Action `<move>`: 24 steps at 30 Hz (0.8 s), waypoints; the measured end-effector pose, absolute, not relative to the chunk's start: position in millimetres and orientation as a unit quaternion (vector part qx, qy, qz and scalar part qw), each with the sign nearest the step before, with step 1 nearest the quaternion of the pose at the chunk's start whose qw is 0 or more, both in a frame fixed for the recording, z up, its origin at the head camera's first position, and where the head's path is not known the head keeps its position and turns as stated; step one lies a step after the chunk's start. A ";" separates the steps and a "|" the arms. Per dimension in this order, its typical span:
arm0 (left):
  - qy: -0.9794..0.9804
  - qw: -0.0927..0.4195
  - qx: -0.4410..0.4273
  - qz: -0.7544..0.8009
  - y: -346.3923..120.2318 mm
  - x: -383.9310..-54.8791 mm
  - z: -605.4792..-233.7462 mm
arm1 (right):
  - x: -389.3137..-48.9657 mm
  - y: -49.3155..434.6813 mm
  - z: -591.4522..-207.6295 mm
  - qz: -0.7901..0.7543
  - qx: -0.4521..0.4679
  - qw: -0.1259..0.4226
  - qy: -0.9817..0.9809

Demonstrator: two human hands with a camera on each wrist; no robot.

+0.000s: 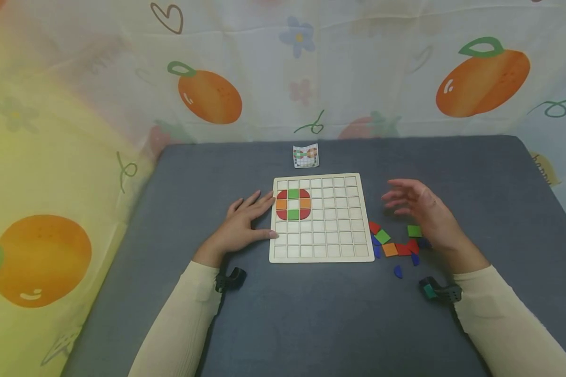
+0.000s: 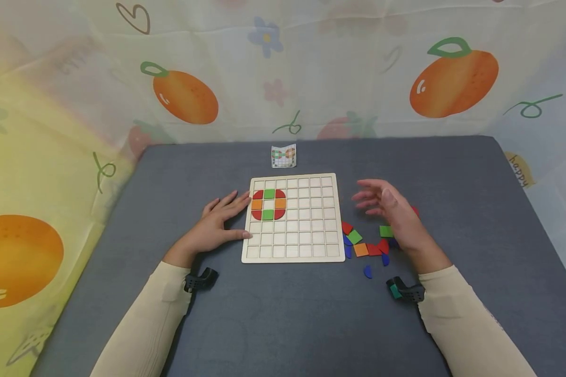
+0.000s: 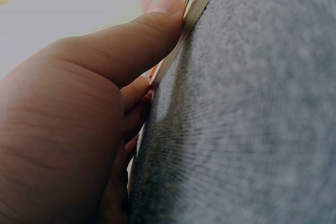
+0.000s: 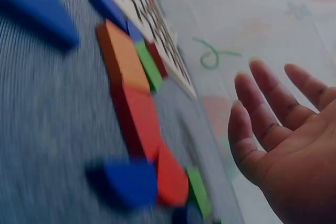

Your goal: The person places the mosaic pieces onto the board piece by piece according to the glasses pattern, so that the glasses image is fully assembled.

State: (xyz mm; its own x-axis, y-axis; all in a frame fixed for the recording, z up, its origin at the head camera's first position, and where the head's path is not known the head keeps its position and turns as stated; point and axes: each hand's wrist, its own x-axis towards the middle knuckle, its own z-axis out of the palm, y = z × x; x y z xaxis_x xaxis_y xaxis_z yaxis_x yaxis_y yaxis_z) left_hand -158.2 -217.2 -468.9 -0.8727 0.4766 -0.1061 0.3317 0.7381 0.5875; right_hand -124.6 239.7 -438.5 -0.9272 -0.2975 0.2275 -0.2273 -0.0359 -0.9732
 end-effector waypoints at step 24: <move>0.926 0.124 0.217 0.284 -217.4 -158.0 -469.8 | -122.7 324.4 -454.4 -0.557 -0.086 -0.033 0.825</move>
State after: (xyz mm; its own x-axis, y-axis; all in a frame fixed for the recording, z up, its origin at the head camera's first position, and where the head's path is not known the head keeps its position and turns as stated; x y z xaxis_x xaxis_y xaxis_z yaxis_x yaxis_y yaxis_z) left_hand -158.0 -217.4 -469.8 -0.8750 0.4724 -0.1065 0.3314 0.7444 0.5797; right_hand -122.7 324.4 -454.4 -0.9831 -0.1045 0.1504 -0.1785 0.3639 -0.9142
